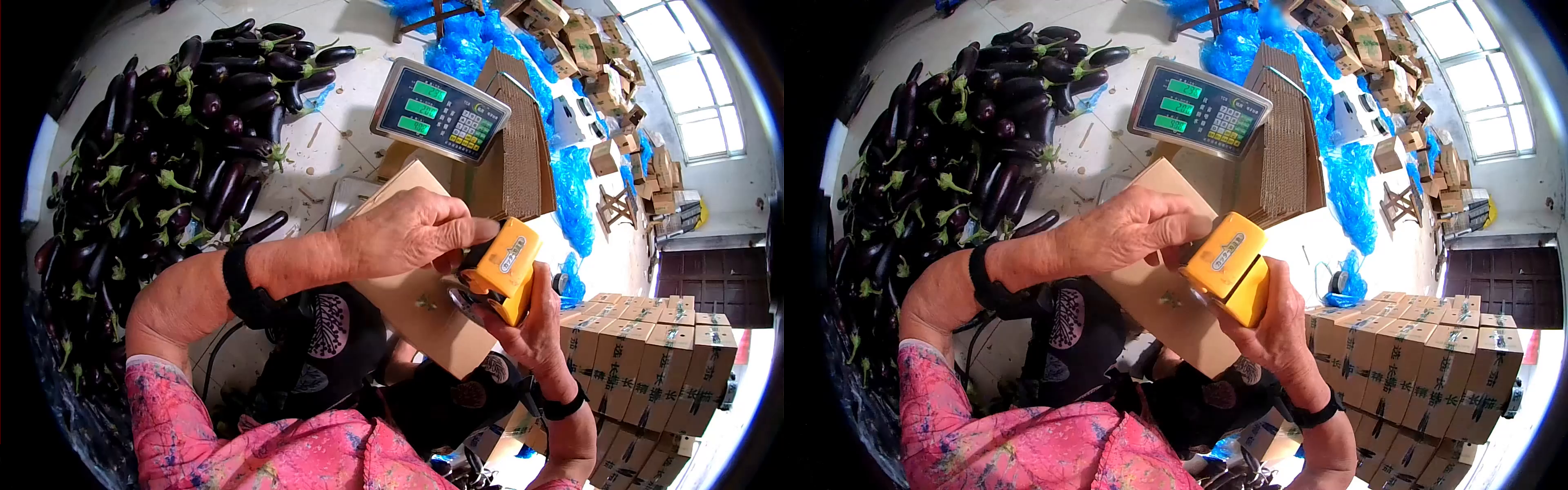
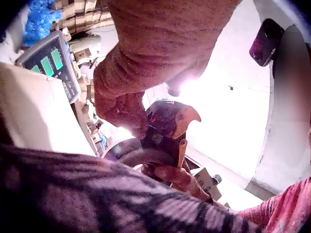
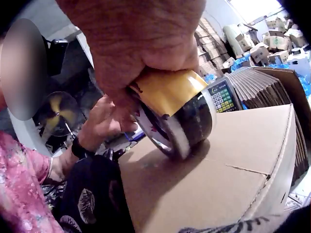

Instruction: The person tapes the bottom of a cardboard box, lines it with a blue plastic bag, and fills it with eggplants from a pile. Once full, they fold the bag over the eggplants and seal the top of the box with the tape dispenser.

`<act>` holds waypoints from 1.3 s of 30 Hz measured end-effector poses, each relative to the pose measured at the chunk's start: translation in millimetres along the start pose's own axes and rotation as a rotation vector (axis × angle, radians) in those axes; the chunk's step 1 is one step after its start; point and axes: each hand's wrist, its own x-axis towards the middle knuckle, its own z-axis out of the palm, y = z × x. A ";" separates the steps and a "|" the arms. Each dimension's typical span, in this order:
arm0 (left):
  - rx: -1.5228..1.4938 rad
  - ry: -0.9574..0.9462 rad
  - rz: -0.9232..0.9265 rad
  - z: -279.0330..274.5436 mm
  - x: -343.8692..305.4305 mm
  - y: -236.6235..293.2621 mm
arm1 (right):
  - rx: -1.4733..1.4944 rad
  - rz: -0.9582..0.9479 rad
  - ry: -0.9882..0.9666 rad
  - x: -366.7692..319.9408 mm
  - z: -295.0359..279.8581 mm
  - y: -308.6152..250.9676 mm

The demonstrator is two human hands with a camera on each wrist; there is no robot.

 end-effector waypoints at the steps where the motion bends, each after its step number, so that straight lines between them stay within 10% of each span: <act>1: -0.048 -0.007 0.004 1.7 0.0 -0.7 | -0.011 0.003 0.008 0.2 -0.2 -0.6; 33: -0.187 0.472 -0.082 -131.1 -15.7 -130.2 | -0.386 0.239 -0.160 31.4 2.8 -45.3; 39: 0.432 0.363 -0.067 -105.7 0.9 -160.8 | -0.392 0.184 -0.155 37.4 8.3 -42.6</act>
